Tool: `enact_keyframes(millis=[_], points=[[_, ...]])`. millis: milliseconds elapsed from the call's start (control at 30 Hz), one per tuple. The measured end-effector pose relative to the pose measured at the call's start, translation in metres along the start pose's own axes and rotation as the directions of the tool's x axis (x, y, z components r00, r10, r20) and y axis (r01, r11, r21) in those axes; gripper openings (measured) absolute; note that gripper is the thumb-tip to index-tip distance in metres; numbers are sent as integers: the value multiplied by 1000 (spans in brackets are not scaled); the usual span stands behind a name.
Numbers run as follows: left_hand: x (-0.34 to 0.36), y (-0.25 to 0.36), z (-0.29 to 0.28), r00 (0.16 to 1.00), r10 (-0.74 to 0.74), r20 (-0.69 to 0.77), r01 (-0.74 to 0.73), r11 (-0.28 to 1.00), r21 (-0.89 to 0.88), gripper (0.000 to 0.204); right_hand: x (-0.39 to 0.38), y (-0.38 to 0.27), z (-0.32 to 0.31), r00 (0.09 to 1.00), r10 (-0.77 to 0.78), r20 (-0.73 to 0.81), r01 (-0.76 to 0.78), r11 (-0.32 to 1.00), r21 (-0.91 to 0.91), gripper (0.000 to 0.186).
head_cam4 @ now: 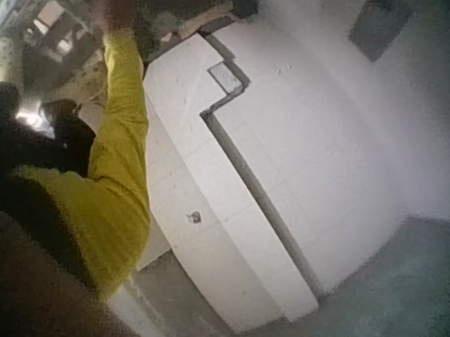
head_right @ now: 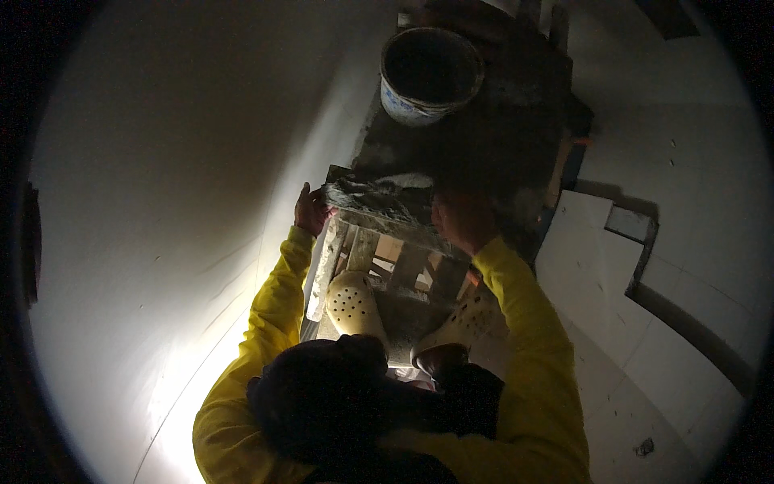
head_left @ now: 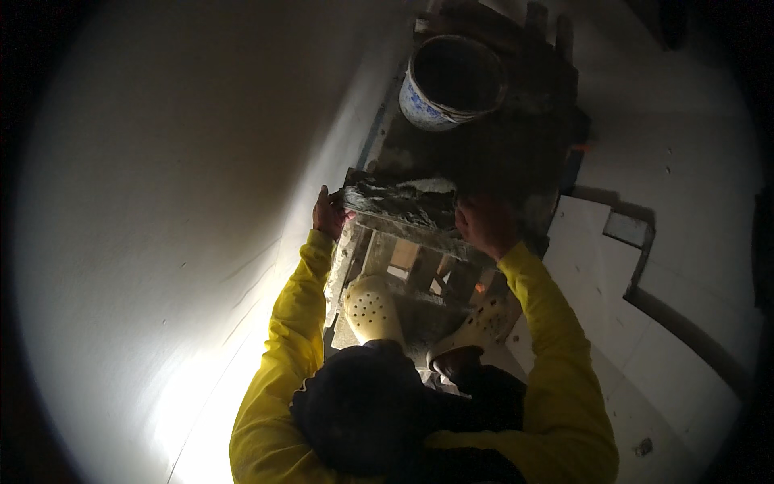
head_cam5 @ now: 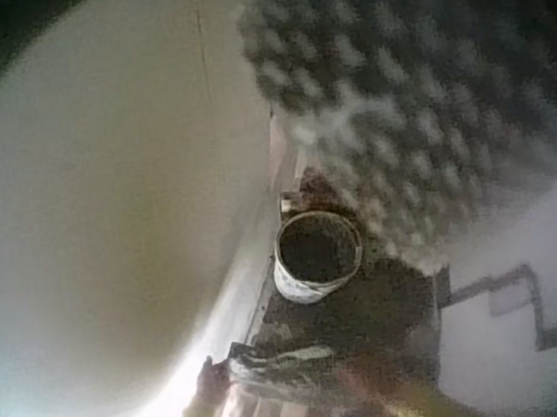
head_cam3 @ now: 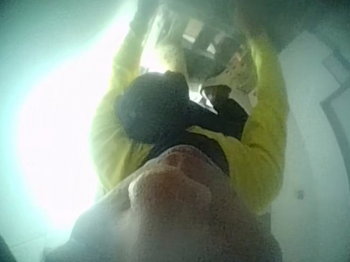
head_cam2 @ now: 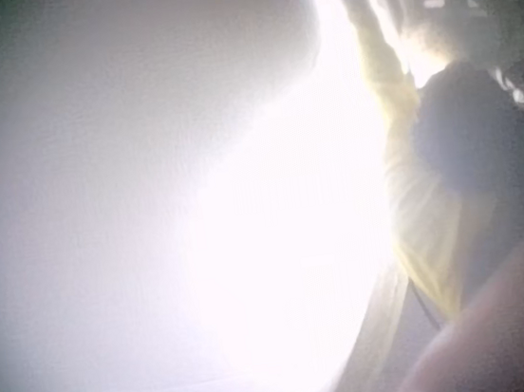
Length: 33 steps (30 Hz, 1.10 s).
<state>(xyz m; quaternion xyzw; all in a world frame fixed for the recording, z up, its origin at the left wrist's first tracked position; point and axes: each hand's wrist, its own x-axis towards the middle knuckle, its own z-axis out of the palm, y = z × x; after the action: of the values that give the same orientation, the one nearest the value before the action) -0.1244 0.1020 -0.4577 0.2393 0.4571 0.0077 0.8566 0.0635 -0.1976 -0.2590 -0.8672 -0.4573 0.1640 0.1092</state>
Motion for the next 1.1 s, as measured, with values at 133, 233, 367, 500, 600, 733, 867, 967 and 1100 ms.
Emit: enact_keyframes(millis=[133,233,367,500,600,733,867,967,1100], points=[[1,-1,5,999,-28,-15,28,1000,3,63,-50,-15,31,986,-97,-136,62,970,-236,17],[4,-1,-1,999,-6,47,7,1000,-24,61,-64,-19,35,958,-52,-282,13,990,-138,25],[4,-2,-8,998,-3,59,3,1000,-7,61,-63,-24,28,953,88,-290,-89,996,10,28],[-2,-2,7,999,-12,-40,12,1000,-10,68,-53,-26,30,990,123,63,-104,965,-239,35],[-2,0,3,1000,-10,-2,10,1000,4,66,-71,-18,40,985,2,-174,-28,989,-149,26],[-1,3,-1,999,-39,-13,40,998,56,64,-61,-25,25,963,265,-41,-242,925,292,20],[-1,3,2,992,-79,-99,87,993,84,65,-36,-19,14,904,301,304,-387,879,280,22],[-4,2,6,997,-64,-38,68,992,102,66,-53,-1,33,941,276,196,-310,936,167,25],[-6,5,6,994,-52,-95,63,991,117,68,-50,-14,2,900,322,294,-375,916,145,23]])
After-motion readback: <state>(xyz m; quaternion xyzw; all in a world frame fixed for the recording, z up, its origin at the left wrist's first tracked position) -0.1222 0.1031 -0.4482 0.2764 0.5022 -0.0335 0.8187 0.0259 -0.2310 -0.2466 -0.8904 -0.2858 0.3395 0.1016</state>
